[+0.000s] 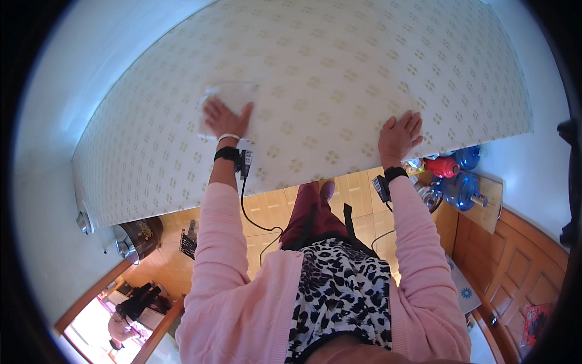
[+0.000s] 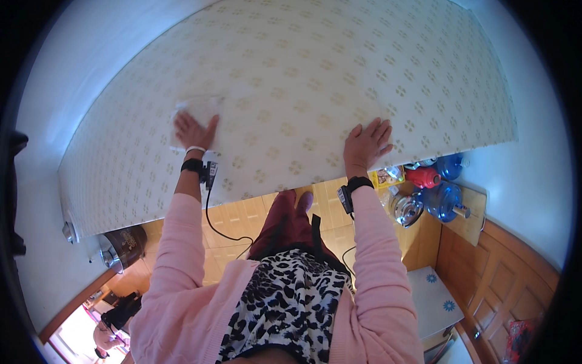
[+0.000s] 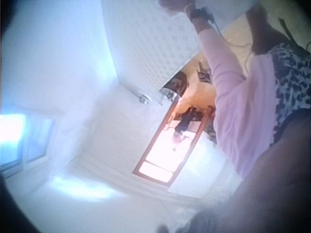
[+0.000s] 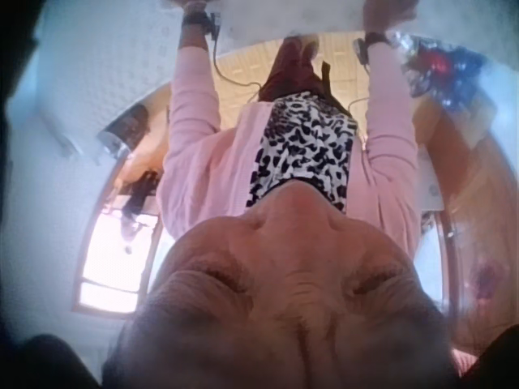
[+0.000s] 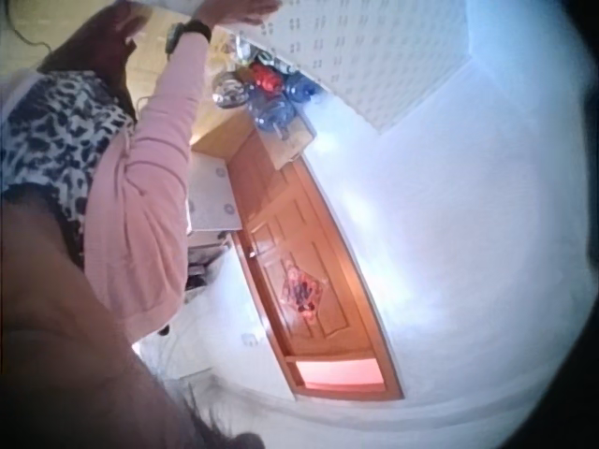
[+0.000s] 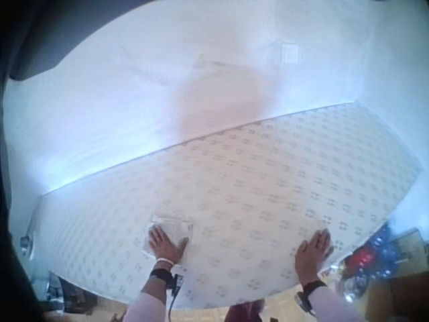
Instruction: The person wipes a patterned wall surface with a white cloth, moving methodically across the area. They then wipe a metal bowl and a wooden cabinet door with the same cloth.
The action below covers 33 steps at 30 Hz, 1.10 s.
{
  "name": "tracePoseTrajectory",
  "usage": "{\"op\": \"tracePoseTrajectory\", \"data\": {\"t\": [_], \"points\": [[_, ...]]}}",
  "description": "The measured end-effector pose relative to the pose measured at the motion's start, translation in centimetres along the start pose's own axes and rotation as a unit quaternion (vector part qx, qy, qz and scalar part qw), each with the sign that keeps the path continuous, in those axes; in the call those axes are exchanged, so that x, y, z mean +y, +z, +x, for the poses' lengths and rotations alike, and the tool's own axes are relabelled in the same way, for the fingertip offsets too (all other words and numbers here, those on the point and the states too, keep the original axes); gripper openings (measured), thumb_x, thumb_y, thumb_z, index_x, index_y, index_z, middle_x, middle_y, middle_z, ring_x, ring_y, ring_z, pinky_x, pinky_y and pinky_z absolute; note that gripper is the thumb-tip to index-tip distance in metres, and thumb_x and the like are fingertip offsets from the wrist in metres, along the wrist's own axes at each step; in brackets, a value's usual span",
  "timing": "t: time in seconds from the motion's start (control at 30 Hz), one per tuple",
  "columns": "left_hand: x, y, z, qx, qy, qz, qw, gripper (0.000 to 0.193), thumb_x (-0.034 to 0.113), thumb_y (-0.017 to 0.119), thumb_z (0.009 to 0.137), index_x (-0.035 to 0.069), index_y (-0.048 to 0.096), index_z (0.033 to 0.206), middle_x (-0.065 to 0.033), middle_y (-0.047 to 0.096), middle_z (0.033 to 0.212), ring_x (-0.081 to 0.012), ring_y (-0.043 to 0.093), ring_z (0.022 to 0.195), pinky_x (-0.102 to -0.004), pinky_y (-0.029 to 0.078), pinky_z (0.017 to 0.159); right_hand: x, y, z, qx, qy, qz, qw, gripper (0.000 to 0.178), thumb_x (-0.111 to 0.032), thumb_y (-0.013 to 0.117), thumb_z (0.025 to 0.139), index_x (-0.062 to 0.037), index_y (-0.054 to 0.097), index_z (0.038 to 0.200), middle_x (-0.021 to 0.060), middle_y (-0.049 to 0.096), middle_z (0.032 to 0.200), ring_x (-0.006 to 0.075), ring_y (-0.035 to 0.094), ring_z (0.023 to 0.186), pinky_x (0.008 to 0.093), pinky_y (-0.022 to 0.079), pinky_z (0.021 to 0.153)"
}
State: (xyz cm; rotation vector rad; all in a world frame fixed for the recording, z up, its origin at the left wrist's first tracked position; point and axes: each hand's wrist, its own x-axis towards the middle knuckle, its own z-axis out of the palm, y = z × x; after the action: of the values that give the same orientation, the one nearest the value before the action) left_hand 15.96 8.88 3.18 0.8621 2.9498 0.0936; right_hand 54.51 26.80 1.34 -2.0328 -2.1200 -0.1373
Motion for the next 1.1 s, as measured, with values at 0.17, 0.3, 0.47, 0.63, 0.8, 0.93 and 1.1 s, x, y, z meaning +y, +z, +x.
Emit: {"op": "tracePoseTrajectory", "data": {"t": [0.17,0.3,0.47,0.63,0.8,0.93,1.1], "points": [[9.6,0.5,-4.0,0.007,0.256,-0.007,0.967,0.115,0.073,0.059,0.075,-0.004,0.017,0.15,-0.0241,0.012,0.158,-0.0417,0.005,0.146,-0.0592,0.013,0.114,-0.1,-0.4,-0.1,-0.01,0.006,0.02,1.0,0.058,-0.036,0.046,0.094,-0.004,0.041,0.141,0.0162,0.03,0.154,0.0289,0.022,0.144,0.0616,0.019,0.109],[13.5,0.0,-13.2,-0.048,0.433,-0.079,0.897,0.112,0.067,0.066,0.07,-0.002,0.025,0.148,-0.0228,0.015,0.157,-0.0429,0.009,0.146,-0.0622,0.014,0.112,0.0,-0.4,-0.1,-0.003,0.01,0.02,1.0,0.057,-0.036,0.046,0.094,-0.0046,0.041,0.141,0.0145,0.029,0.155,0.0282,0.022,0.145,0.0613,0.019,0.109],[9.7,-1.6,-18.9,-0.104,0.454,-0.113,0.878,0.105,0.062,0.069,0.071,0.006,0.027,0.15,-0.0167,0.018,0.158,-0.0394,0.011,0.146,-0.0574,0.015,0.114,0.1,-0.4,0.1,-0.019,0.015,0.008,1.0,0.058,-0.038,0.046,0.094,-0.005,0.04,0.142,0.0124,0.029,0.155,0.0272,0.022,0.145,0.0612,0.018,0.11],[2.9,-2.1,-17.3,-0.091,0.34,-0.103,0.93,0.102,0.058,0.069,0.074,0.006,0.025,0.15,-0.0158,0.019,0.158,-0.0386,0.011,0.147,-0.0558,0.015,0.114,0.0,-1.0,-0.1,-0.023,0.008,0.019,1.0,0.057,-0.035,0.046,0.095,-0.004,0.039,0.142,0.0133,0.028,0.155,0.0279,0.021,0.145,0.0601,0.018,0.111],[-4.4,-1.0,-10.3,0.002,0.148,-0.014,0.989,0.105,0.061,0.064,0.078,-0.002,0.02,0.149,-0.0231,0.017,0.157,-0.0402,0.012,0.146,-0.055,0.015,0.115,-0.1,-1.4,-0.1,-0.035,0.009,0.02,0.999,0.057,-0.034,0.046,0.096,-0.0031,0.038,0.143,0.0145,0.028,0.155,0.0291,0.022,0.145,0.0596,0.019,0.111],[-6.7,0.2,-0.4,0.068,-0.01,-0.006,0.998,0.104,0.063,0.059,0.081,-0.003,0.018,0.15,-0.0253,0.018,0.156,-0.0413,0.01,0.146,-0.0545,0.013,0.116,0.0,-1.2,0.0,-0.038,0.007,0.003,0.999,0.057,-0.034,0.047,0.095,-0.0035,0.039,0.143,0.0152,0.027,0.155,0.0304,0.022,0.144,0.0587,0.019,0.111],[-1.1,0.7,11.5,0.077,0.031,-0.01,0.996,0.107,0.068,0.057,0.08,-0.002,0.018,0.15,-0.0246,0.017,0.157,-0.0415,0.009,0.146,-0.0543,0.011,0.116,0.1,-0.8,0.0,-0.019,-0.014,-0.006,1.0,0.058,-0.032,0.048,0.094,-0.0044,0.036,0.144,0.0152,0.027,0.156,0.0308,0.023,0.144,0.0578,0.02,0.11]]}}
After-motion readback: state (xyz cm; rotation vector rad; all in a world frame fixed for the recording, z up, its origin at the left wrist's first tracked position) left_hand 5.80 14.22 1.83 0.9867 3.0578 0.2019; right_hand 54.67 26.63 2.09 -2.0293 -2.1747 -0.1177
